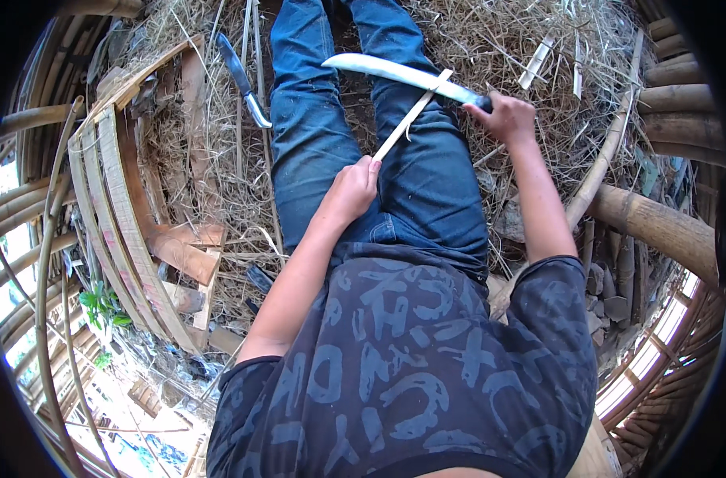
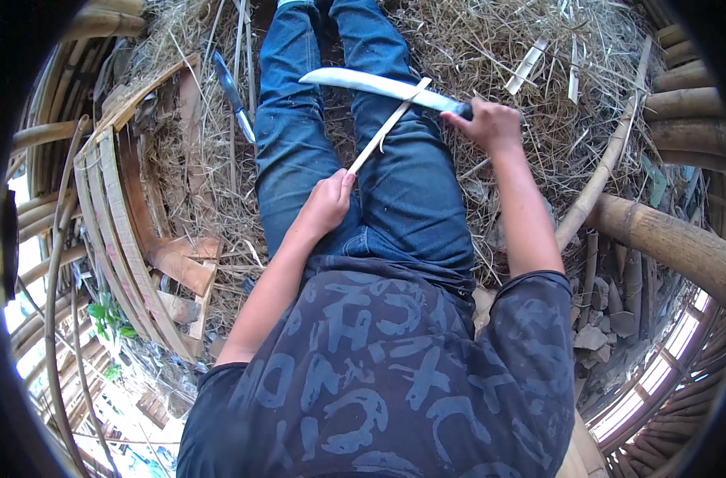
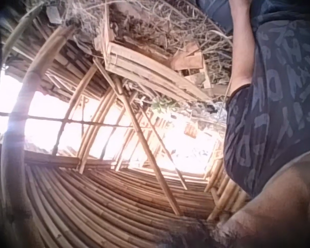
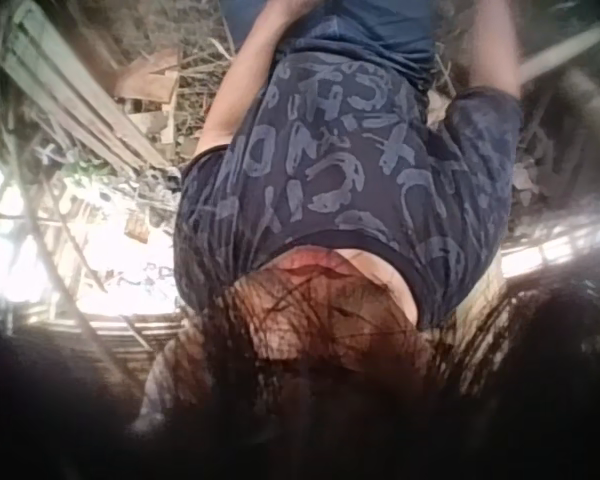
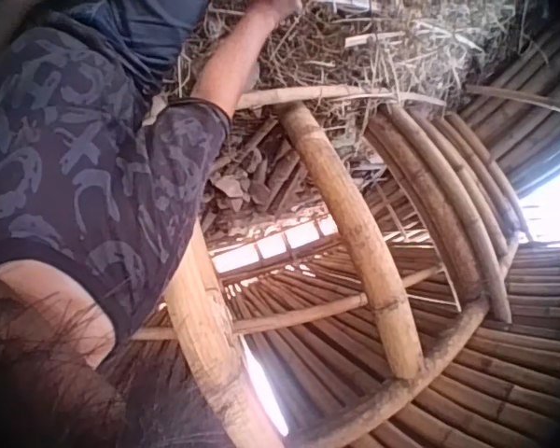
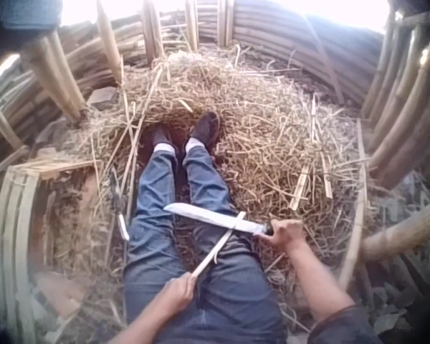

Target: The person scrapes and whittles a wooden stick using a knife.

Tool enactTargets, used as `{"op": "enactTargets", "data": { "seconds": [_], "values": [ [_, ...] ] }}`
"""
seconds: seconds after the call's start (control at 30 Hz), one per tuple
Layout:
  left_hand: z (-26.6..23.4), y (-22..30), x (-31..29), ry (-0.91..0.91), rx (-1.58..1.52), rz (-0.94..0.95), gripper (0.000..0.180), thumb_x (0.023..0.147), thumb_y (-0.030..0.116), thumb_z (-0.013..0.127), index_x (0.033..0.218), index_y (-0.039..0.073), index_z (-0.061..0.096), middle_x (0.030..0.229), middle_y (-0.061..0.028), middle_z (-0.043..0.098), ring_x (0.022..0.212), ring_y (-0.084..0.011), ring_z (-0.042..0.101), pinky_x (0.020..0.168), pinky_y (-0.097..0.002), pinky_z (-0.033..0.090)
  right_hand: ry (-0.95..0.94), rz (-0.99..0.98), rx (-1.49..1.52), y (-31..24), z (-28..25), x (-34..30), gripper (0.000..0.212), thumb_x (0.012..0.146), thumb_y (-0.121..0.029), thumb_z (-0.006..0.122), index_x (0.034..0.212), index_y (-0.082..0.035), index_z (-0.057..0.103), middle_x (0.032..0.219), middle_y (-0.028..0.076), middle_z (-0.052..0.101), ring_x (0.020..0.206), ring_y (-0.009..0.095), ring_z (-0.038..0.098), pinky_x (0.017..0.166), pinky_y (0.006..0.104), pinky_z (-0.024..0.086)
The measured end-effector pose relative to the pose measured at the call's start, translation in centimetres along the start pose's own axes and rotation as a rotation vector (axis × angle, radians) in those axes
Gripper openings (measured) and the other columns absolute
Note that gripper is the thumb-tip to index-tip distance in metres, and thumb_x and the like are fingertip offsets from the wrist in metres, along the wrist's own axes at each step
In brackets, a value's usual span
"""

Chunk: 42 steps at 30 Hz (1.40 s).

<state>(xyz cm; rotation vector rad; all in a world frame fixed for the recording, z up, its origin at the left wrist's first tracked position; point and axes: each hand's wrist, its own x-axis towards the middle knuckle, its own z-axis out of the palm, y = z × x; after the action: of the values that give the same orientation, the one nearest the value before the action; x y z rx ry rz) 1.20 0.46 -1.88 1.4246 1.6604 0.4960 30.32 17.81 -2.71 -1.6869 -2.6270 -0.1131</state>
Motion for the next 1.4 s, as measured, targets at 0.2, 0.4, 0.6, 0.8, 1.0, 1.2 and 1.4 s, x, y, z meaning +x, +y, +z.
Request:
{"op": "enactTargets", "data": {
  "seconds": [0.2,0.4,0.6,0.8,1.0,1.2,1.4],
  "values": [
    [-0.3,-1.3,0.1,0.007,-0.058,0.048,0.036,0.102,0.026,0.037,0.089,-0.003,0.054,0.077,-0.0308,0.059,0.08,-0.0508,0.056,0.067,-0.0561,0.042,-0.086,0.738,0.023,12.7,-6.8,-2.4,0.074,0.085,-0.075,0.039,0.091,-0.011,0.074,0.084,0.018,0.071,0.087,0.037,0.069,0.074,0.0466,0.053],
    [-0.3,-1.0,0.6,-0.024,-0.178,0.01,0.038,0.102,0.027,0.038,0.086,-0.003,0.054,0.072,-0.0243,0.058,0.07,-0.0444,0.056,0.064,-0.0477,0.044,0.135,0.614,0.405,7.6,-7.9,-3.3,0.079,0.082,-0.081,0.041,0.075,-0.007,0.069,0.068,0.015,0.066,0.069,0.032,0.067,0.063,0.0426,0.05],
    [-1.2,-1.1,1.2,-0.334,-0.619,-0.404,0.037,0.101,0.036,0.045,0.092,0.002,0.058,0.062,0.0027,0.042,0.05,-0.0063,0.043,0.039,-0.023,0.039,-0.1,0.563,0.723,-3.0,-5.7,-4.1,0.069,0.077,-0.075,0.056,0.075,-0.007,0.071,0.069,0.015,0.066,0.071,0.034,0.067,0.066,0.0435,0.051],
    [-2.0,1.7,0.3,-0.033,-0.168,-0.208,0.027,0.096,0.024,0.056,0.103,-0.002,0.053,0.076,-0.0076,0.053,0.063,-0.0159,0.054,0.057,-0.0298,0.049,-0.111,0.529,0.791,-9.7,-5.4,-6.6,0.064,0.074,-0.064,0.066,0.084,-0.001,0.073,0.075,0.023,0.068,0.077,0.038,0.068,0.071,0.0451,0.054],
    [-8.1,9.7,-4.4,0.059,-0.128,0.257,0.038,0.084,0.006,0.065,0.121,0.001,0.054,0.11,-0.0133,0.054,0.098,-0.0198,0.058,0.082,-0.0324,0.049,-0.205,0.502,0.778,-9.9,-6.0,-5.9,0.062,0.075,-0.062,0.067,0.084,-0.001,0.072,0.078,0.025,0.068,0.079,0.039,0.068,0.073,0.0465,0.054],
    [-12.4,22.6,-11.6,-0.103,-0.514,1.068,0.024,0.082,0.011,0.07,0.104,0.005,0.064,0.101,-0.0115,0.065,0.09,-0.0262,0.066,0.071,-0.0391,0.054,-0.177,0.539,0.719,-9.9,-4.8,-5.7,0.066,0.076,-0.063,0.065,0.091,0.001,0.071,0.086,0.027,0.068,0.086,0.04,0.067,0.076,0.0466,0.053],
    [-10.5,20.9,-9.8,0.146,-0.54,1.489,0.028,0.092,0.021,0.062,0.096,-0.005,0.069,0.093,-0.0096,0.071,0.075,-0.025,0.065,0.068,-0.0387,0.049,-0.266,0.486,0.607,-10.9,-4.8,-4.9,0.063,0.078,-0.061,0.064,0.094,0.0,0.072,0.088,0.025,0.069,0.088,0.039,0.067,0.079,0.0465,0.052]
  ]
}}
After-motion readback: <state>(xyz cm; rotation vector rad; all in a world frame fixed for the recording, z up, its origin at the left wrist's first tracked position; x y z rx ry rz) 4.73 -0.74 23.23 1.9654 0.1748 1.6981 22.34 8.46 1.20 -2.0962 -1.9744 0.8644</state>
